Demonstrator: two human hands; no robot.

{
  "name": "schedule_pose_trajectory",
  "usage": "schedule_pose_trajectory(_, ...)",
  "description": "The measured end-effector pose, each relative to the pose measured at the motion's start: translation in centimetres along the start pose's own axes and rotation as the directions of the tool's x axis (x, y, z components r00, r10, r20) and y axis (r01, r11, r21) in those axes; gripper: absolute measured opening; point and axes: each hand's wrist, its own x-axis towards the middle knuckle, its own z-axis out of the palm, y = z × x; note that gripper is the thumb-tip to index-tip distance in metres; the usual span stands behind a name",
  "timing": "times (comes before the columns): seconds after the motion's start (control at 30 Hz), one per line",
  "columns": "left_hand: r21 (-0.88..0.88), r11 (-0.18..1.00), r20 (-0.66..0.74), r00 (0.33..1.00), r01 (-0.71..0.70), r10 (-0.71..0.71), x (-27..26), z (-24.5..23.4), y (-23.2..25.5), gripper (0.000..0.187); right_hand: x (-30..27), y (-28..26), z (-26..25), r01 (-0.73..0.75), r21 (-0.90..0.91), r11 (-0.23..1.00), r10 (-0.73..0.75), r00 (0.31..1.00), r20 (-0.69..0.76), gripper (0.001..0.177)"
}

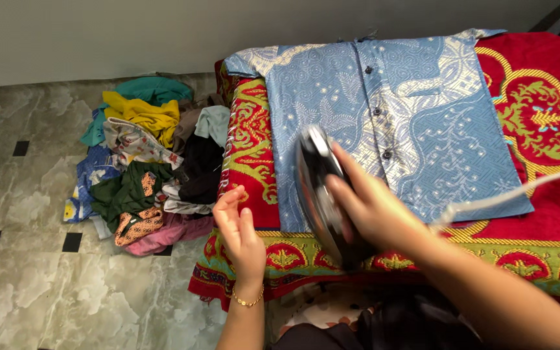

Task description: The person irons a blue patterned shirt on a red patterned cloth, smoothing it out and flipping it to iron the other side. After finishing, they hang the shirt on a hanger and place it on a rack. The person then picks up a white t-shirt and begins ironing it.

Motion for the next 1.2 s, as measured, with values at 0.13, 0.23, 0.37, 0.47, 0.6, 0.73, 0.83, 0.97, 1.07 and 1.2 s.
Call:
schedule_pose_trajectory(0.13, 0.014, 1.0, 0.001, 1.0, 0.006, -0.006, -0.1, 0.1, 0.1, 0.033, 9.4, -2.1, 1.2, 0.198, 0.044, 0.979, -0.193, 0.977, -0.091, 0.065)
schedule_pose_trajectory(0.23, 0.068, 0.998, -0.019, 1.0, -0.013, 0.014, 0.1, 0.0, -0.1, 0.034, 14.2, -4.3, 1.7, 0.24, 0.11, 0.964, -0.229, 0.968, -0.103, 0.066)
schedule_pose_trajectory(0.37, 0.055, 0.998, -0.06, 0.998, -0.014, 0.017, 0.0, 0.0, -0.6, 0.036, 14.2, -4.3, 2.2, 0.212, 0.217, 0.953, -0.199, 0.976, -0.084, 0.068)
schedule_pose_trajectory(0.47, 0.018, 1.0, -0.098, 0.995, -0.009, 0.011, 0.1, -0.4, -1.2, 0.037, 10.6, -2.2, 2.8, 0.212, 0.069, 0.975, -0.205, 0.974, -0.095, 0.066)
schedule_pose_trajectory(0.6, -0.189, 0.982, -0.174, 0.983, 0.022, -0.055, 0.7, -0.8, -2.8, 0.033, 2.2, -0.6, 3.5, 0.06, 0.109, 0.992, -0.069, 0.994, 0.08, 0.069)
schedule_pose_trajectory(0.73, -0.459, 0.879, -0.166, 0.96, 0.128, -0.227, 1.7, -2.0, -3.1, 0.027, -4.6, -1.4, 3.2, 0.03, 0.18, 0.983, -0.065, 0.979, 0.193, 0.072)
schedule_pose_trajectory(0.83, -0.484, 0.854, -0.131, 0.948, 0.193, -0.289, 2.7, -3.0, -2.0, 0.027, -6.1, -1.8, 1.6, -0.041, 0.232, 0.972, -0.014, 0.973, 0.23, 0.073)
schedule_pose_trajectory(0.97, 0.085, 0.98, -0.013, 0.984, 0.179, -0.178, 3.0, -2.0, 0.5, 0.031, -8.6, -1.6, -3.0, 0.049, 0.297, 0.954, -0.106, 0.978, 0.178, 0.068)
schedule_pose_trajectory(1.07, 0.505, 0.848, 0.222, 0.974, -0.159, 0.051, 2.6, 0.4, 2.2, 0.043, -10.1, -0.3, -7.7, 0.188, 0.219, 0.958, -0.181, 0.982, -0.052, 0.065)
schedule_pose_trajectory(1.2, 0.634, 0.634, 0.503, 0.859, -0.443, 0.096, 1.7, 4.8, 3.2, 0.057, -9.2, 3.3, -13.8, 0.14, 0.223, 0.965, -0.084, 0.966, -0.244, 0.07)
